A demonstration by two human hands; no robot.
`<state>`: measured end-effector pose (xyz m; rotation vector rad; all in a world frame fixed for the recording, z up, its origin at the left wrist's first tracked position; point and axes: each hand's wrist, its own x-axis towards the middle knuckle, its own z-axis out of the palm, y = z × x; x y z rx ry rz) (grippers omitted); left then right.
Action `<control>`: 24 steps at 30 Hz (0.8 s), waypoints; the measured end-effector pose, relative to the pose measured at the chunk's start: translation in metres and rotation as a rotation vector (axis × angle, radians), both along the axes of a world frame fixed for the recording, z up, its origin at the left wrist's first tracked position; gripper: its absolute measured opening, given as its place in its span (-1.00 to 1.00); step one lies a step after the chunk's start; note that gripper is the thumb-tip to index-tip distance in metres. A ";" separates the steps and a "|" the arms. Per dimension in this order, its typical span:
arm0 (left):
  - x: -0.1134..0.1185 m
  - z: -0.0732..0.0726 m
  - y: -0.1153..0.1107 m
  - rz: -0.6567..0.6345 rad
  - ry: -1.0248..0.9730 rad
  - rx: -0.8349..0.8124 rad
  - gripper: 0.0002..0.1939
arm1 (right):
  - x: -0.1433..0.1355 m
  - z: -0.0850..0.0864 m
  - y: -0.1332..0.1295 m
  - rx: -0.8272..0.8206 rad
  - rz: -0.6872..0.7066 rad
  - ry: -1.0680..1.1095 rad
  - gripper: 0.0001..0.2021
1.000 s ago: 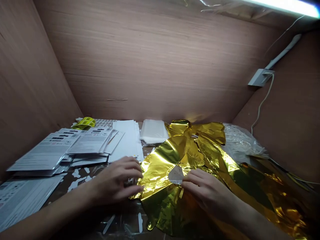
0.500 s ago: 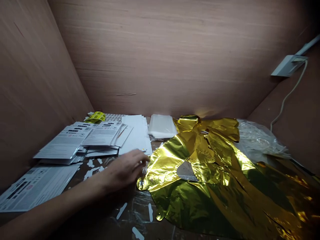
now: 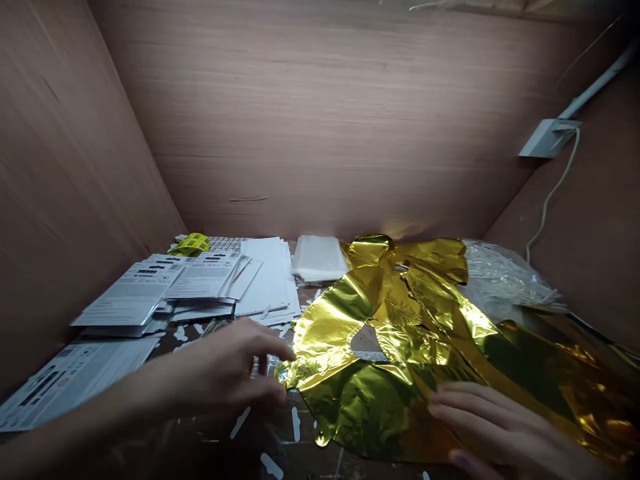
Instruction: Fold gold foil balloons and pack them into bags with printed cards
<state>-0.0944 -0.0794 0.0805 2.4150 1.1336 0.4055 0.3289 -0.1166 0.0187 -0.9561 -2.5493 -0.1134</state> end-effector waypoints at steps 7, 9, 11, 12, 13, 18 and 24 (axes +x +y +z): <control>0.045 -0.063 -0.005 -0.180 -0.020 0.203 -0.62 | -0.029 -0.035 0.009 0.092 0.049 -0.105 -0.63; 0.050 -0.070 -0.004 -0.186 -0.039 0.255 -0.67 | -0.030 -0.038 0.006 0.127 0.066 -0.051 -0.66; 0.053 -0.076 -0.003 -0.193 -0.064 0.319 -0.75 | -0.032 -0.034 0.005 0.157 0.078 -0.010 -0.65; 0.054 -0.080 -0.003 -0.191 -0.079 0.355 -0.77 | -0.033 -0.030 0.005 0.155 0.071 0.016 -0.66; 0.055 -0.084 -0.002 -0.189 -0.094 0.388 -0.77 | -0.033 -0.023 0.006 0.136 0.057 0.045 -0.68; 0.058 -0.102 0.003 -0.185 -0.194 0.458 -0.76 | -0.035 0.026 0.019 -0.180 -0.089 0.080 -0.72; 0.049 -0.094 0.007 -0.079 -0.218 0.334 -0.85 | -0.034 0.088 0.070 -0.619 -0.119 0.033 -0.67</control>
